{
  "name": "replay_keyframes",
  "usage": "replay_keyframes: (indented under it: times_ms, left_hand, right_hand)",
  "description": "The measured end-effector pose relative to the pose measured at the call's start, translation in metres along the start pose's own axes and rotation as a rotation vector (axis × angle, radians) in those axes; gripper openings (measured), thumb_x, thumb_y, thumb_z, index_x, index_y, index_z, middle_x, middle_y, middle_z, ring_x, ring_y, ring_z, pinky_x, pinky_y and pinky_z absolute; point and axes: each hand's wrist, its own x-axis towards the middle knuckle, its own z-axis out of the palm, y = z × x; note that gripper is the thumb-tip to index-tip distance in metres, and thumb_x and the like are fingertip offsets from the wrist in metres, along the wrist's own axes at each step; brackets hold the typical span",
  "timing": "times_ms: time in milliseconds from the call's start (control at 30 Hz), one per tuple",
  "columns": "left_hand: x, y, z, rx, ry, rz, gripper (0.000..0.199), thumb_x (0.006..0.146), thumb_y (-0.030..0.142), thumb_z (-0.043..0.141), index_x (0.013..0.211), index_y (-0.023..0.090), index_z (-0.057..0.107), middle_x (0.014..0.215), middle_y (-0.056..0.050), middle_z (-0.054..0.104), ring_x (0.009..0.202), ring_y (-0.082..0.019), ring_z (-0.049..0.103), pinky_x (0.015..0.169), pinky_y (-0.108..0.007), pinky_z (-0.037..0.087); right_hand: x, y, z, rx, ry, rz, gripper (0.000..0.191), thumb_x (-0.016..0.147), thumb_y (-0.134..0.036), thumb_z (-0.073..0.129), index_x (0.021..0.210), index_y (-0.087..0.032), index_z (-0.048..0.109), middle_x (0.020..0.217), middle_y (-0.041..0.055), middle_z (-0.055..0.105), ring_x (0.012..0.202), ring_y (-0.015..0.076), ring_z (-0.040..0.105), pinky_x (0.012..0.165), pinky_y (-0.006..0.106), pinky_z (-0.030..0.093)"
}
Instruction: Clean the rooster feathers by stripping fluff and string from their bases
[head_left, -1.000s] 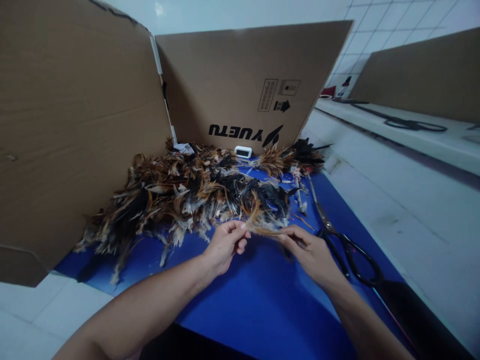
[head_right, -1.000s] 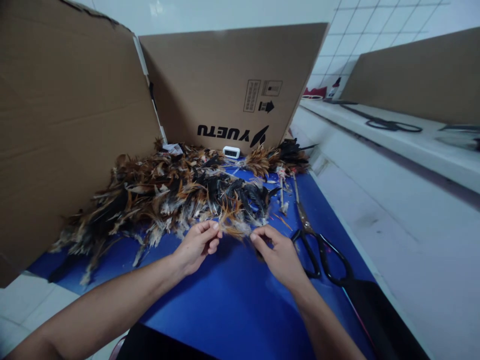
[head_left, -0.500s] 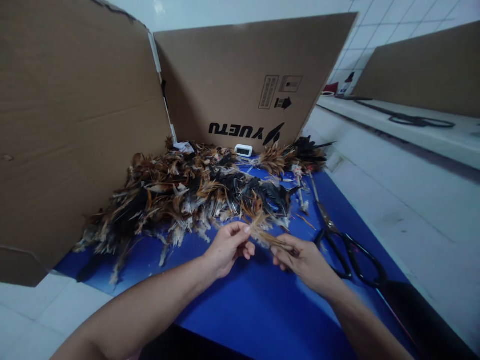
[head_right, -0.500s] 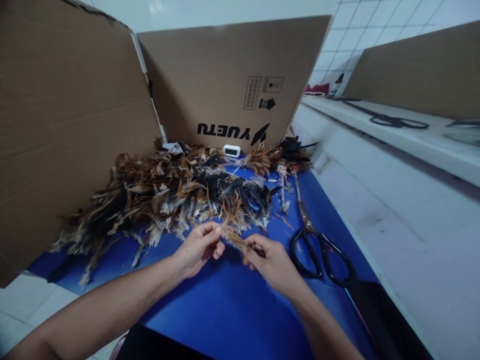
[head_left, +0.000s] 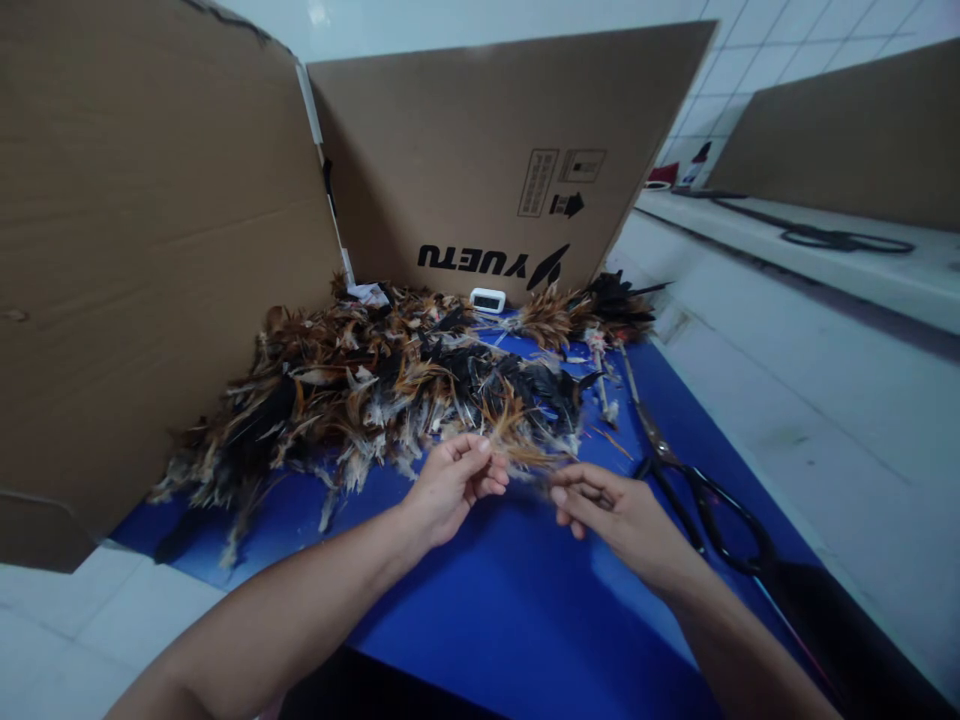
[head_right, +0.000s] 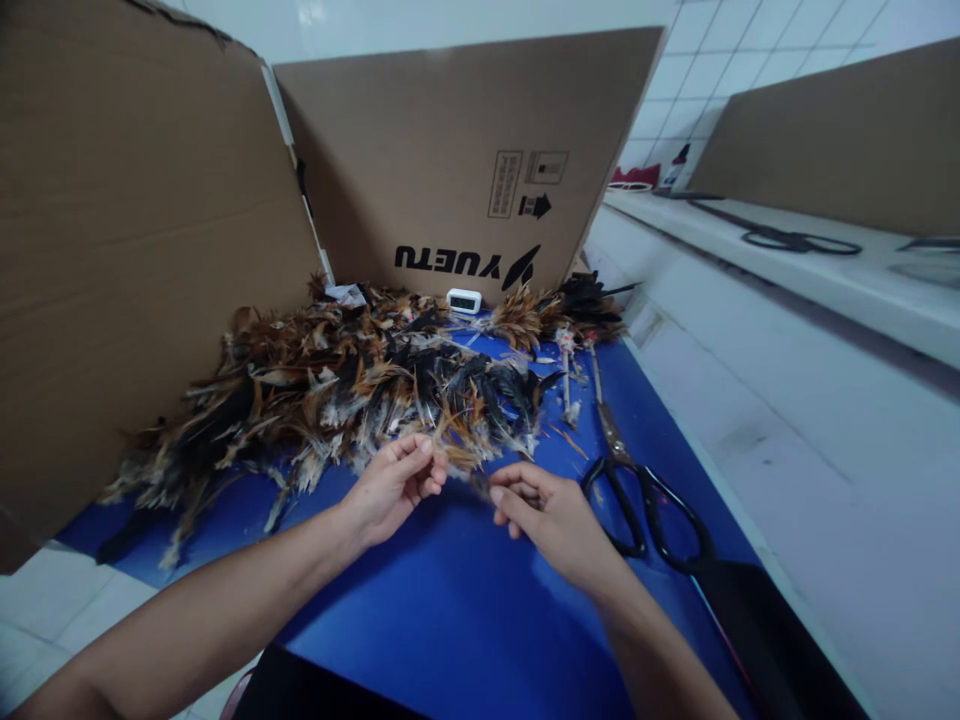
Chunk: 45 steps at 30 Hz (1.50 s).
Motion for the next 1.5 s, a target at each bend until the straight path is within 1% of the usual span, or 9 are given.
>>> replay_keyframes:
  times_ms: [267,500,633,733,867,933,1067,1233,1500]
  left_hand:
    - [0.003,0.009,-0.001,-0.135,0.053,0.080,0.018,0.073,0.023,0.070,0.072,0.011,0.057,0.067,-0.001,0.062,0.055,-0.005,0.057,0.051,-0.012,0.049]
    - [0.003,0.008,0.001,-0.208,0.072,0.074,0.012,0.076,0.017,0.065,0.072,0.011,0.057,0.065,-0.002,0.062,0.053,-0.005,0.058,0.049,-0.012,0.050]
    - [0.000,0.010,0.004,-0.255,0.072,0.053,0.008,0.079,0.014,0.062,0.072,0.010,0.057,0.065,-0.002,0.062,0.052,-0.005,0.058,0.050,-0.012,0.051]
    - [-0.002,0.012,0.005,-0.311,0.062,0.076,0.008,0.078,0.011,0.062,0.071,0.011,0.057,0.066,-0.002,0.062,0.053,-0.005,0.058,0.051,-0.012,0.051]
    - [-0.004,0.007,0.004,-0.310,-0.014,0.074,0.008,0.076,0.013,0.065,0.073,0.011,0.058,0.067,-0.001,0.062,0.055,-0.005,0.058,0.053,-0.011,0.051]
    - [-0.005,0.001,0.005,-0.277,-0.057,0.050,0.009,0.077,0.017,0.065,0.075,0.011,0.059,0.067,-0.002,0.061,0.054,-0.005,0.058,0.053,-0.012,0.050]
    - [-0.007,-0.012,0.005,-0.210,-0.145,0.012,0.016,0.081,0.024,0.061,0.073,0.010,0.059,0.063,-0.002,0.060,0.052,-0.005,0.056,0.053,-0.012,0.048]
    - [-0.008,-0.016,0.006,-0.152,-0.153,-0.001,0.021,0.080,0.029,0.062,0.071,0.010,0.058,0.060,-0.003,0.059,0.052,-0.006,0.055,0.051,-0.013,0.045]
    - [-0.009,-0.016,0.008,-0.086,-0.126,-0.005,0.025,0.078,0.034,0.064,0.070,0.011,0.057,0.060,-0.002,0.058,0.051,-0.006,0.053,0.051,-0.015,0.044]
  right_hand:
    - [0.004,0.008,-0.004,-0.123,0.131,-0.041,0.023,0.075,-0.038,0.058,0.083,-0.017,0.063,0.060,0.0017,0.063,0.055,0.0145,0.057,0.053,0.027,0.047]
    - [0.009,0.026,-0.010,-0.473,0.434,-0.281,0.017,0.075,-0.028,0.053,0.085,-0.023,0.066,0.090,0.0033,0.067,0.075,0.0183,0.059,0.071,0.033,0.047]
    - [0.009,0.026,-0.004,-0.480,0.363,-0.194,0.018,0.074,-0.026,0.052,0.084,-0.023,0.067,0.082,0.0013,0.067,0.062,0.0156,0.056,0.060,0.029,0.046]
    - [0.006,0.020,0.006,-0.401,0.261,-0.143,0.018,0.077,-0.032,0.054,0.083,-0.021,0.068,0.072,0.0008,0.067,0.061,0.0157,0.057,0.056,0.027,0.045]
    - [0.001,0.007,0.025,-0.266,0.093,-0.146,0.024,0.079,-0.040,0.056,0.084,-0.020,0.070,0.073,0.0023,0.068,0.065,0.0171,0.061,0.059,0.027,0.047]
    - [-0.001,0.002,0.034,-0.109,0.046,-0.181,0.024,0.079,-0.039,0.058,0.089,-0.020,0.069,0.081,0.0035,0.070,0.074,0.0183,0.064,0.068,0.029,0.050]
    - [-0.002,-0.003,0.042,0.152,0.135,-0.204,0.023,0.076,-0.038,0.061,0.089,-0.020,0.068,0.084,0.0045,0.071,0.081,0.0202,0.065,0.076,0.032,0.052]
    - [-0.002,-0.001,0.039,0.086,0.267,-0.167,0.021,0.073,-0.039,0.065,0.081,-0.019,0.067,0.077,0.0028,0.068,0.074,0.0200,0.064,0.070,0.032,0.053]
    - [-0.004,0.007,0.036,0.030,0.177,-0.232,0.016,0.082,-0.034,0.059,0.086,-0.020,0.065,0.080,0.0029,0.066,0.075,0.0188,0.062,0.067,0.029,0.051]
